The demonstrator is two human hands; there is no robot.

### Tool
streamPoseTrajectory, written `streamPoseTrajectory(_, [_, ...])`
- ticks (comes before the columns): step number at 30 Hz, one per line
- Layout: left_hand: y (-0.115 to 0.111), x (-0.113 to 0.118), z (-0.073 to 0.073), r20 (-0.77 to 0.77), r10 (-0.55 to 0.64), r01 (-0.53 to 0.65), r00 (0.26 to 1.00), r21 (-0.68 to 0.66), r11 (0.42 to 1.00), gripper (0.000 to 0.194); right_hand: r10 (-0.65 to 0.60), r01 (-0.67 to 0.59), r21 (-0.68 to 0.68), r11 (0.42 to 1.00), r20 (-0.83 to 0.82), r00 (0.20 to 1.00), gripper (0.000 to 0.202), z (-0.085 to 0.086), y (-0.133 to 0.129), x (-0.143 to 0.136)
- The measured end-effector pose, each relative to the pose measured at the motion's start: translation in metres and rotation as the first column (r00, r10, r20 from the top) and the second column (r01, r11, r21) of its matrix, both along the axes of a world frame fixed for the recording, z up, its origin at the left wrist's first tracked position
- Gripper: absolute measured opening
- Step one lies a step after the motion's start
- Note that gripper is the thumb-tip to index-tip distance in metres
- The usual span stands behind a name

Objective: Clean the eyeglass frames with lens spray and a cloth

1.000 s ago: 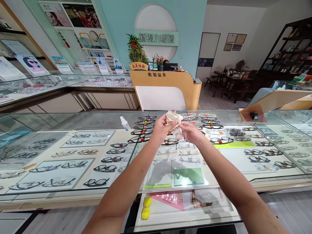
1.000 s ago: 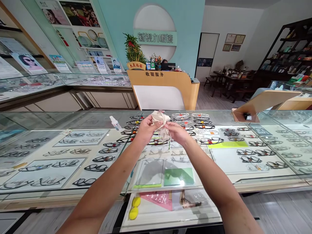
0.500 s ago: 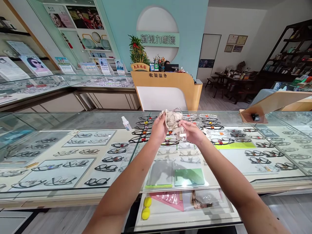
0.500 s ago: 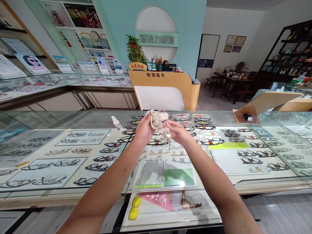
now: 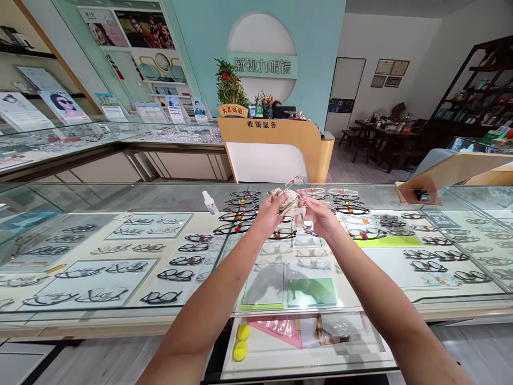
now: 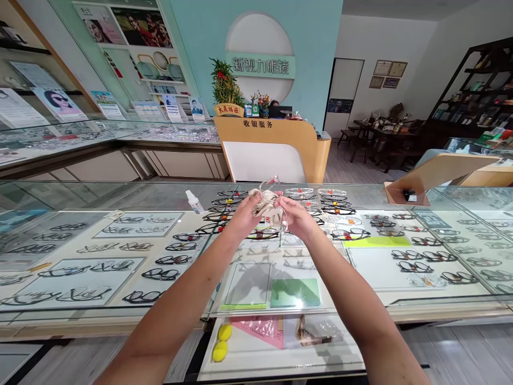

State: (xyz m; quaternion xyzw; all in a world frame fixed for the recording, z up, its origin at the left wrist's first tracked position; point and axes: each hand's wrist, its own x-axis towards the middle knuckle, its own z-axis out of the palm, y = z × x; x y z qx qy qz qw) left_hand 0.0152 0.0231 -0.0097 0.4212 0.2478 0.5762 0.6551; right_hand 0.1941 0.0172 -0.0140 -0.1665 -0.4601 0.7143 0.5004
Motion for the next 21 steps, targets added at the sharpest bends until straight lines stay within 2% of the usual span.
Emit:
streamPoseTrajectory(7, [0.009, -0.004, 0.003, 0.058, 0.25, -0.247, 0.966, -0.058, 0.967, 0.051, 0.017, -0.018, 0.024, 1.0, 0.026, 1.0, 0.041, -0.001, 0.0, -0.001])
streamPoseTrajectory(11, [0.012, -0.019, 0.011, 0.094, 0.336, -0.339, 0.937, 0.02, 0.941, 0.049, -0.039, 0.038, 0.029, 0.999, 0.023, 0.999, 0.043, 0.007, 0.001, 0.002])
streamPoseTrajectory(14, [0.008, -0.031, 0.013, -0.049, 0.443, -0.424, 0.895, 0.219, 0.879, 0.035, -0.047, 0.046, 0.016, 0.999, 0.034, 0.998, 0.042, 0.013, -0.001, 0.007])
streamPoseTrajectory(16, [0.004, -0.037, 0.015, -0.174, 0.572, -0.458, 0.802, 0.436, 0.775, 0.034, -0.018, 0.017, 0.029, 0.999, 0.044, 0.999, 0.041, 0.016, -0.003, 0.01])
streamPoseTrajectory(18, [-0.001, -0.039, 0.018, -0.261, 0.652, -0.381, 0.711, 0.636, 0.671, 0.05, 0.022, -0.027, 0.061, 0.998, 0.08, 0.997, 0.041, 0.018, -0.004, 0.014])
streamPoseTrajectory(19, [-0.004, -0.039, 0.02, -0.297, 0.663, -0.318, 0.687, 0.698, 0.642, 0.061, 0.044, -0.053, 0.078, 0.996, 0.109, 0.993, 0.041, 0.019, -0.005, 0.016])
streamPoseTrajectory(21, [-0.009, -0.037, 0.028, -0.351, 0.642, -0.211, 0.682, 0.746, 0.631, 0.081, 0.09, -0.108, 0.102, 0.989, 0.17, 0.981, 0.042, 0.022, -0.005, 0.022])
